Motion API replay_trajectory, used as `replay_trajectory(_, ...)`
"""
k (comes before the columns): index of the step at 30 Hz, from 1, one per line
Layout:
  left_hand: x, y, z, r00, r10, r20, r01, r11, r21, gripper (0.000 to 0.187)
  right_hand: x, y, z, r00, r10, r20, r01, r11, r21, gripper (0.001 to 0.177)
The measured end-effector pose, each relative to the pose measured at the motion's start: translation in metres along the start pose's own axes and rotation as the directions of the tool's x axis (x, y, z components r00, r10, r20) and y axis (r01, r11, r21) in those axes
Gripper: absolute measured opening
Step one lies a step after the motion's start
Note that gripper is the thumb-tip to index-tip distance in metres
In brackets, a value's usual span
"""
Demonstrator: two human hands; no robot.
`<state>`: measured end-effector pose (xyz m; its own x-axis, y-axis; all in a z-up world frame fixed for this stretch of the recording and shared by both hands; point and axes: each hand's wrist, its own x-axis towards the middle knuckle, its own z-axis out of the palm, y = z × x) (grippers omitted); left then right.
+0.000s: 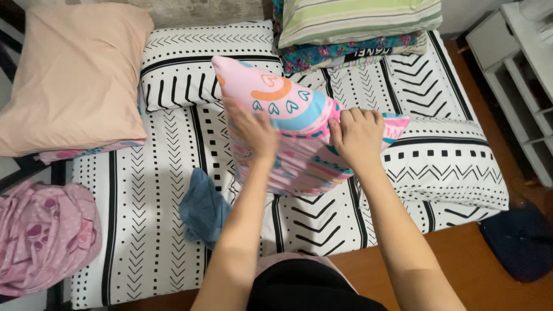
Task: The person straightens and fluffs a pink patterned pillow on a bed, then folds a white and black patterned pillowcase and places it on the bed. The person handles the pillow and pillowcase by hand without using tools.
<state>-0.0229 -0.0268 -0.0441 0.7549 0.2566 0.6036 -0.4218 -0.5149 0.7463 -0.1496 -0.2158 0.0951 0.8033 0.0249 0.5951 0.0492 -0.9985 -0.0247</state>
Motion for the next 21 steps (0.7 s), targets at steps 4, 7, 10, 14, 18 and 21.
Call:
replay_trajectory(4, -0.086, 0.038, 0.027, 0.900, 0.343, 0.269, -0.388, 0.912, 0.135, 0.067, 0.012, -0.004, -0.004, 1.000, -0.021, 0.024, 0.021, 1.000, 0.006, 0.028)
replay_trajectory(7, -0.086, 0.006, 0.033, 0.962, 0.223, 0.160, -0.219, 0.975, -0.040, 0.073, 0.022, -0.002, -0.010, 0.997, -0.041, 0.062, 0.038, 0.998, 0.043, 0.026)
replay_trajectory(10, -0.066, -0.021, 0.029, 0.886, -0.456, 0.088, 0.455, 0.890, 0.033, 0.073, 0.016, -0.012, -0.012, 0.997, -0.054, 0.054, 0.053, 0.998, 0.032, 0.027)
replay_trajectory(14, -0.024, 0.010, 0.046, 0.876, -0.481, 0.029, 0.482, 0.872, -0.089, 0.072, 0.027, -0.020, -0.013, 0.998, -0.050, 0.033, 0.050, 0.999, 0.010, 0.028)
replay_trajectory(18, -0.013, 0.031, 0.032, 0.976, 0.054, 0.209, -0.122, 0.936, 0.329, 0.061, 0.027, -0.023, -0.015, 0.998, -0.066, 0.011, 0.065, 0.995, 0.070, 0.025)
replay_trajectory(21, -0.025, 0.012, 0.019, 0.998, 0.054, 0.013, -0.054, 0.998, 0.042, 0.061, 0.020, -0.023, -0.016, 0.999, -0.044, -0.007, 0.044, 0.998, 0.039, 0.026)
